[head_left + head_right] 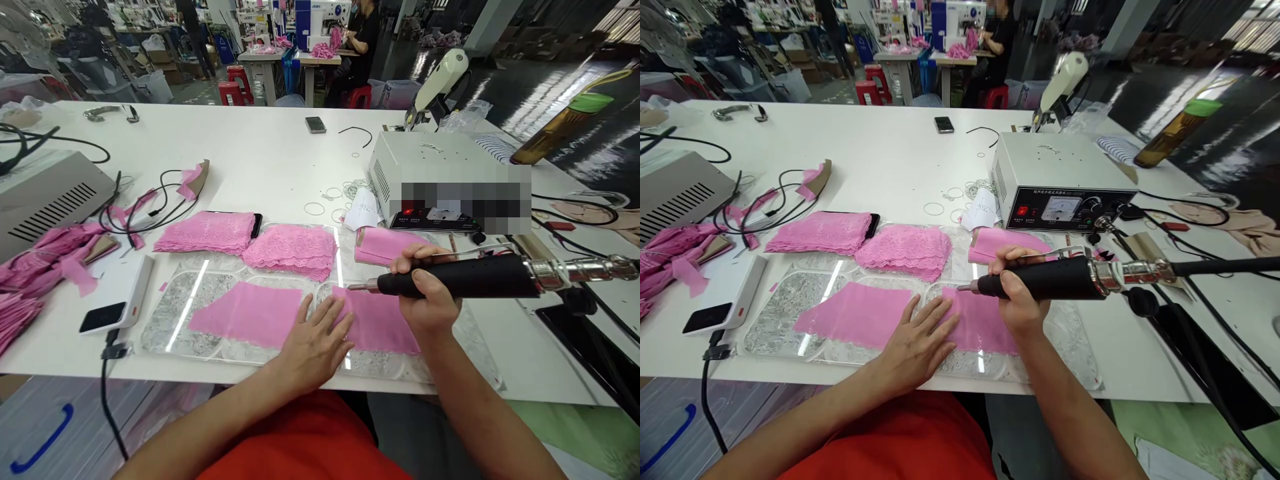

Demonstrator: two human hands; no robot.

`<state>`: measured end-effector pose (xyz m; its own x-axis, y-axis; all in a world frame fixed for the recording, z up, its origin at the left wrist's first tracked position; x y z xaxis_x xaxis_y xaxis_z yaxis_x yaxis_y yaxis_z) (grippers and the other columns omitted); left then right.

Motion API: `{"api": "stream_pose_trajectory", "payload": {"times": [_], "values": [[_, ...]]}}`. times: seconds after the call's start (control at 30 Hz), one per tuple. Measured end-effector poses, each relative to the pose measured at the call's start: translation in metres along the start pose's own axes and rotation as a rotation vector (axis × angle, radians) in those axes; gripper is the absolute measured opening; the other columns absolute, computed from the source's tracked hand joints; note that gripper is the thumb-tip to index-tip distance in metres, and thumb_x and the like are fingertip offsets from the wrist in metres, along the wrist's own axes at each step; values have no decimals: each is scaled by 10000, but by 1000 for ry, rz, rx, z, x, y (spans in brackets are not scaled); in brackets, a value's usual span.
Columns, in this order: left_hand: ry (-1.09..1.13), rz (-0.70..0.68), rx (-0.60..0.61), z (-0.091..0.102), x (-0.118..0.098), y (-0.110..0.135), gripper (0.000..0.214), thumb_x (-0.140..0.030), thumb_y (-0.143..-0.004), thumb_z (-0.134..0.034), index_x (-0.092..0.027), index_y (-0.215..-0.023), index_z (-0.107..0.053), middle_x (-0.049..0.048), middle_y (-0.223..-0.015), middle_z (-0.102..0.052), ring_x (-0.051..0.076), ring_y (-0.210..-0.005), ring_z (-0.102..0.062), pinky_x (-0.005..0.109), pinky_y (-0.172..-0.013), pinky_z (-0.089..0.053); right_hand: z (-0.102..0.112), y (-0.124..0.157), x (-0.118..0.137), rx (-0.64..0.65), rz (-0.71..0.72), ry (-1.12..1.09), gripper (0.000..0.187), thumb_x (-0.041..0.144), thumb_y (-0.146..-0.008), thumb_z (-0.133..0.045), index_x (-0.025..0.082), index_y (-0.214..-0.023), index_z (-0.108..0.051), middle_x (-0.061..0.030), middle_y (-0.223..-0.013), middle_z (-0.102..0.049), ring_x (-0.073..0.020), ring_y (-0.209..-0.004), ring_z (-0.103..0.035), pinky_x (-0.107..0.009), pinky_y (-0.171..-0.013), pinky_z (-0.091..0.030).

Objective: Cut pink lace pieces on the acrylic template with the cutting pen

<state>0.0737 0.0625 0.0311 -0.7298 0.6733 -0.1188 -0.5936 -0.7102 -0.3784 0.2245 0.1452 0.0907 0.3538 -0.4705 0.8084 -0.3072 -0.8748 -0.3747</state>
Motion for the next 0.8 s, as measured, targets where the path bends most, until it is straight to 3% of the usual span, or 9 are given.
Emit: {"api": "stream_pose_trajectory", "payload": {"times": [0.8], "values": [[42,10,-16,4,1,-1,392,-414,-975,-434,-173,-1258,-559,135,-1366,-543,284,-1299,-463,558,-1122,-238,-17,7,-15,71,24,-18,171,201,-672,-628,234,-835,-591,16,-848,-558,-103,-649,-510,-313,-657,-450]]}}
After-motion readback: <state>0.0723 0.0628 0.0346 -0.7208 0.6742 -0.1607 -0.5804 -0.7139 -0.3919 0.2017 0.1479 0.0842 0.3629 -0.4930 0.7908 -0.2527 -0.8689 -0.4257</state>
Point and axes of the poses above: each hand's wrist, its own y-axis away from the middle knuckle, its own z-axis out of the back of the hand, x = y × z, the point moved 10 cm from there along -y, towards the middle knuckle
